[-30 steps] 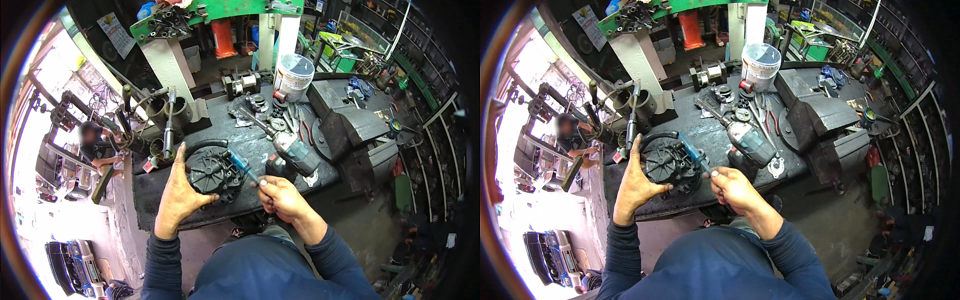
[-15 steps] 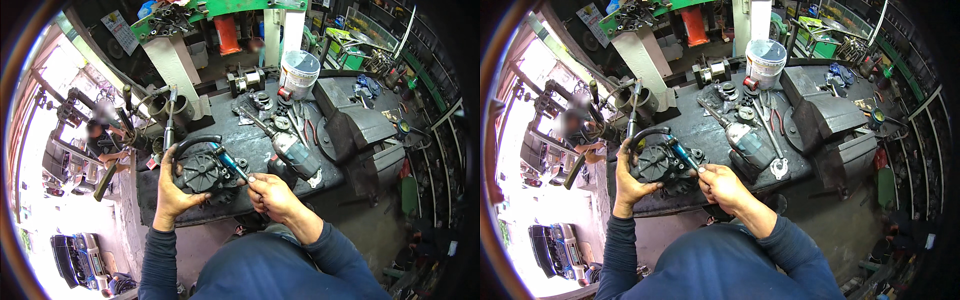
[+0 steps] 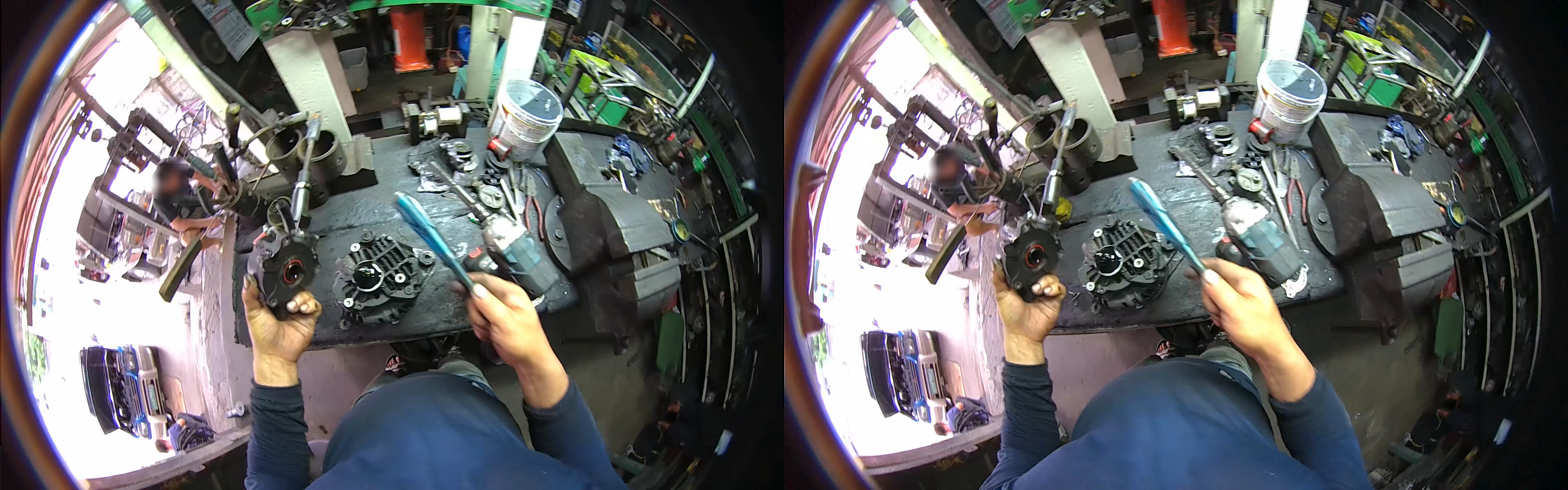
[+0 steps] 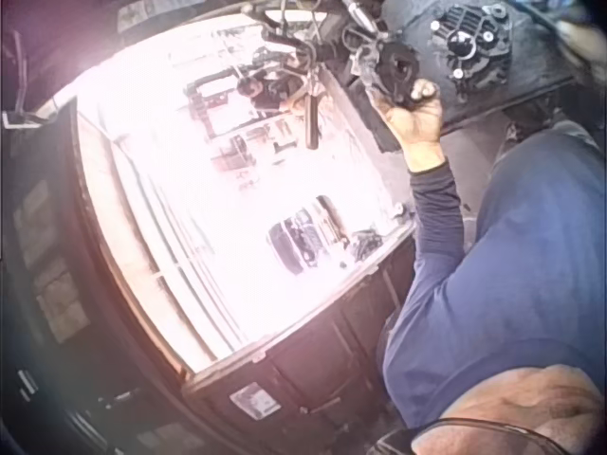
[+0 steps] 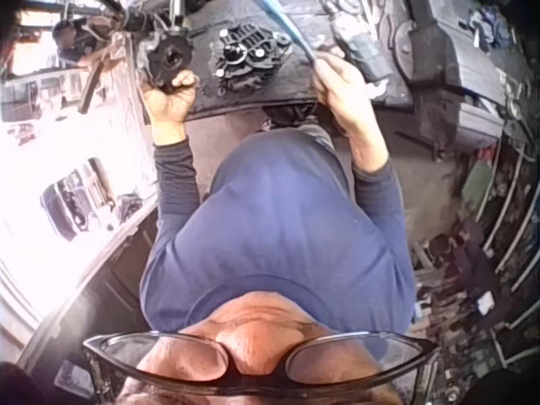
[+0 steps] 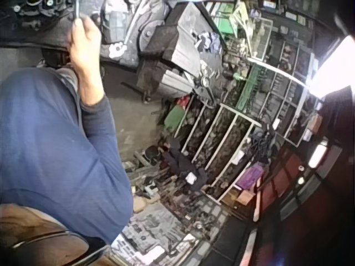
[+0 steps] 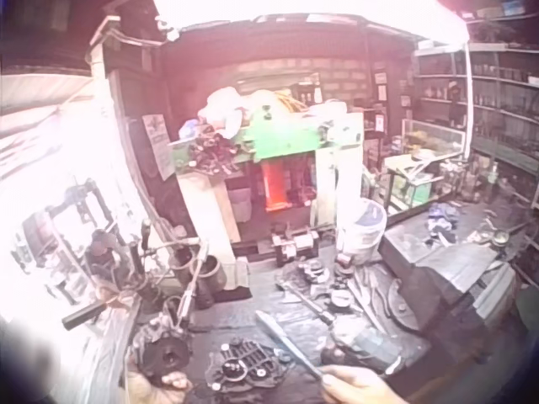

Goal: The person uses a cordless impact wrench to remove bolts from a mechanical housing on a workbench, then separates the housing into two halves and removes internal components. The person handles the parts by hand and places them on the bench.

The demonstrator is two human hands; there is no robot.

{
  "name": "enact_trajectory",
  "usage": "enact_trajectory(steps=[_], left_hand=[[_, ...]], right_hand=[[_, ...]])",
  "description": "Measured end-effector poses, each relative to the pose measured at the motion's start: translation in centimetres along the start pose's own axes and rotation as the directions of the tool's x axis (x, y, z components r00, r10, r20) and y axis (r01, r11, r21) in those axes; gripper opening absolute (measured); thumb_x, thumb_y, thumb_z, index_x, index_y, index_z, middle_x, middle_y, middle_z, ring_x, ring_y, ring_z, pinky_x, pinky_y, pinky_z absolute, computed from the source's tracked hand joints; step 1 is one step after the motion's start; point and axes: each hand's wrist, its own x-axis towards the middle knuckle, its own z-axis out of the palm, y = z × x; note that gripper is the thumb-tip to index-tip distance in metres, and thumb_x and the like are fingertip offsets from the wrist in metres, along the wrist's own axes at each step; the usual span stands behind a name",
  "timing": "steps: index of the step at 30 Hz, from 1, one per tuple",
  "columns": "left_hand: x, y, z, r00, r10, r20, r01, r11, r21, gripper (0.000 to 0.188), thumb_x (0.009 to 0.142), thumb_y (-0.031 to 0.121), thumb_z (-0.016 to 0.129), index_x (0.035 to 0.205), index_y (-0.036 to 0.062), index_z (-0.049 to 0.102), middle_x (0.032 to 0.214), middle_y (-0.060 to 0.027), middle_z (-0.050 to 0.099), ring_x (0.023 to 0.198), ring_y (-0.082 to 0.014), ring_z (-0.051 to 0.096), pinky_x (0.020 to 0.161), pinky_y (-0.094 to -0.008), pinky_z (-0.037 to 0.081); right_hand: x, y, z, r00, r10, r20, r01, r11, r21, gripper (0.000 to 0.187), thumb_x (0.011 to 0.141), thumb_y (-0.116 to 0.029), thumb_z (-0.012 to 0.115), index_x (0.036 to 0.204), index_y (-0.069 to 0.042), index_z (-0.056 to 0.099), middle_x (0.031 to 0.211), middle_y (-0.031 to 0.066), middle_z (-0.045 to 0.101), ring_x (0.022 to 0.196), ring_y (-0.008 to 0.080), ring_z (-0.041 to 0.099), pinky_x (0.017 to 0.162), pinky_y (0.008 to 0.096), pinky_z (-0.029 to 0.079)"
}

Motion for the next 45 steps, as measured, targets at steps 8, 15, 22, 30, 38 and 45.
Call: enact_trajectory(steps=[8,15,22,30,38,45], left_hand=[[-3.9,-0.2,-8.7,0.861,-0.104,-0.498,0.044,0.990,-0.131,0.080,0.084,0.083,0.068,0.115,0.0097,0.066,0.070,0.0001,0.046,0.054,-0.0086,0.044,0.058,-0.0247,0.038],[0.9,4.7,-17.0,0.749,-0.166,-0.642,0.098,0.985,-0.140,0.096,0.079,0.095,0.058,0.102,0.0024,0.060,0.064,-0.0001,0.048,0.046,-0.0086,0.038,0.052,-0.0245,0.032],[3.2,8.1,-18.8,0.714,-0.255,-0.652,0.258,0.962,-0.093,0.109,0.078,0.101,0.049,0.107,-0.0030,0.060,0.064,0.0023,0.048,0.046,-0.0075,0.036,0.052,-0.0265,0.030],[0.8,7.5,-22.2,0.559,0.586,-0.586,0.444,0.385,0.809,0.079,0.103,0.075,0.044,0.118,0.0026,0.072,0.086,-0.0133,0.071,0.060,-0.0244,0.066,0.051,-0.0321,0.050],[1.0,4.5,-24.9,0.662,0.749,-0.035,0.176,-0.110,0.978,0.040,0.106,0.029,0.067,0.125,-0.0058,0.073,0.111,-0.0187,0.078,0.102,-0.0300,0.072,0.096,-0.0414,0.055],[3.3,9.2,-24.9,0.774,0.619,-0.132,0.271,-0.136,0.953,0.037,0.103,0.021,0.069,0.129,-0.0059,0.073,0.119,-0.0205,0.078,0.107,-0.0266,0.073,0.099,-0.0368,0.055]], right_hand=[[-7.4,3.1,-2.8,0.997,0.081,0.001,-0.081,0.996,0.039,0.038,0.110,-0.027,0.060,0.126,0.008,0.067,0.064,-0.0037,0.047,0.056,0.0057,0.036,0.052,0.0253,0.029],[-7.9,4.1,-3.1,0.990,0.133,-0.053,-0.137,0.988,-0.072,0.039,0.110,-0.029,0.060,0.125,0.007,0.067,0.063,-0.0034,0.045,0.054,0.0059,0.034,0.051,0.0259,0.027],[-10.1,5.2,-3.5,0.978,0.184,-0.094,-0.192,0.978,-0.085,0.041,0.109,-0.030,0.064,0.125,0.007,0.067,0.064,-0.0022,0.047,0.055,0.0065,0.036,0.052,0.0259,0.028],[-13.3,8.2,-8.0,0.899,0.386,-0.206,-0.403,0.914,-0.051,0.038,0.109,-0.026,0.064,0.129,0.006,0.066,0.073,-0.0026,0.052,0.062,0.0073,0.041,0.056,0.0257,0.034],[-14.5,8.9,-14.4,0.856,0.388,-0.341,-0.415,0.910,-0.009,0.031,0.109,-0.025,0.061,0.126,0.000,0.068,0.070,-0.0048,0.048,0.060,0.0075,0.040,0.056,0.0261,0.035],[-13.5,8.4,-19.2,0.852,0.342,-0.396,-0.356,0.934,0.042,0.031,0.109,-0.026,0.062,0.124,0.000,0.068,0.067,-0.0060,0.044,0.056,0.0061,0.036,0.053,0.0249,0.031]])
